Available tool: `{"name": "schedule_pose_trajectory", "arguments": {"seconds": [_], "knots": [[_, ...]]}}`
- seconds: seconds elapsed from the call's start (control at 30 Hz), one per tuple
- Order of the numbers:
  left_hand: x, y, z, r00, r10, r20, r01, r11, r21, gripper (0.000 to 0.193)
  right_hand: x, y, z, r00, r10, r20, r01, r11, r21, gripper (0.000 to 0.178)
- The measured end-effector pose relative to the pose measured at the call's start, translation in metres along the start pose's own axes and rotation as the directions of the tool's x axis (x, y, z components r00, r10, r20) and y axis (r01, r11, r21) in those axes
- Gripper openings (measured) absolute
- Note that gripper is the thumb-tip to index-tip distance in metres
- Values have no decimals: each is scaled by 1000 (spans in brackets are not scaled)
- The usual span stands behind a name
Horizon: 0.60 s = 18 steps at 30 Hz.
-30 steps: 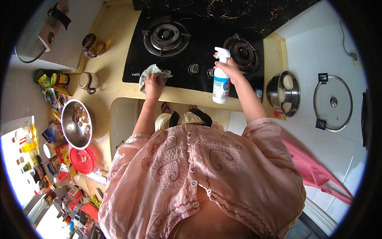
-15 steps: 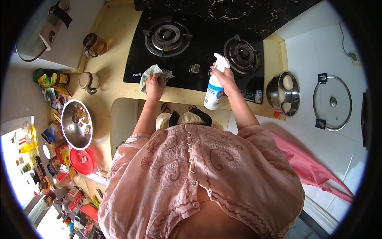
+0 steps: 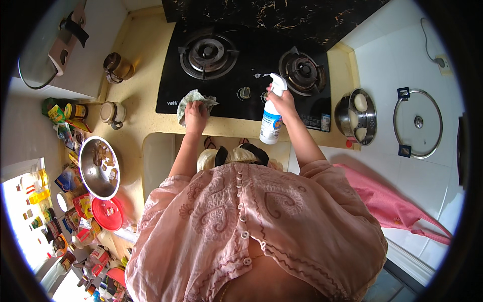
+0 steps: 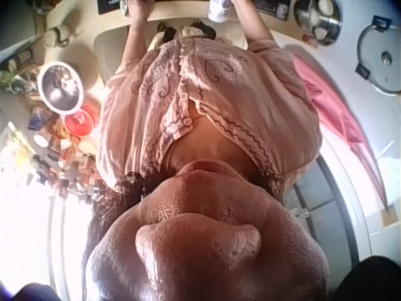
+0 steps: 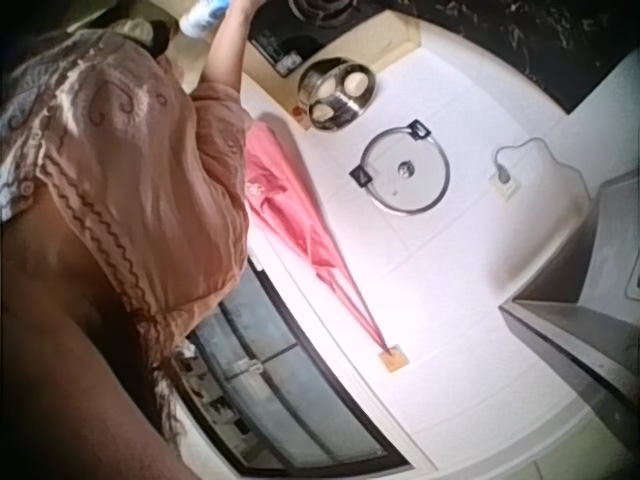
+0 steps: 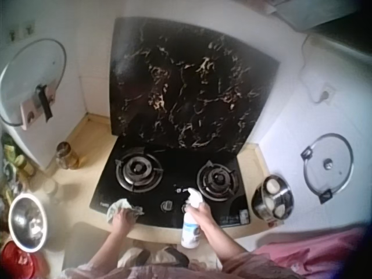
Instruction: The person washes a wooden spatula and a ladle in the sink, then wipes the stovetop with a cloth. They spray a cleaning agent onto the stovetop and continue wiping the surface and the control knobs.
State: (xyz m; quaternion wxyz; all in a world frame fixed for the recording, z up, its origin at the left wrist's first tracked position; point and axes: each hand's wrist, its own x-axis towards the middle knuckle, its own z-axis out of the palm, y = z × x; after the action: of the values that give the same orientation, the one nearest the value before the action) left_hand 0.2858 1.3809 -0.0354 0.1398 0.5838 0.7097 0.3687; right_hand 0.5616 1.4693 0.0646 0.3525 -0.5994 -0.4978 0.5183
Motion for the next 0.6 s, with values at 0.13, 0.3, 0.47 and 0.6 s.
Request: {"name": "schedule_pose_trajectory", "arguments": {"seconds": [0.13,0.3,0.47,0.6], "knots": [[-1,1,-3,1000,-3,6,3,1000,7,22,-5,-13,3,998,-51,-23,52,998,39,38],[0,2,-4,1000,-10,16,10,1000,9,22,7,-15,-4,998,60,9,-60,998,-3,35],[-1,-1,-2,1000,-5,12,5,1000,6,22,16,-28,-4,1000,7,14,-8,1000,14,30],[-1,0,-3,1000,-4,8,4,1000,-8,22,31,-38,-7,989,145,14,-144,988,-62,29]]}}
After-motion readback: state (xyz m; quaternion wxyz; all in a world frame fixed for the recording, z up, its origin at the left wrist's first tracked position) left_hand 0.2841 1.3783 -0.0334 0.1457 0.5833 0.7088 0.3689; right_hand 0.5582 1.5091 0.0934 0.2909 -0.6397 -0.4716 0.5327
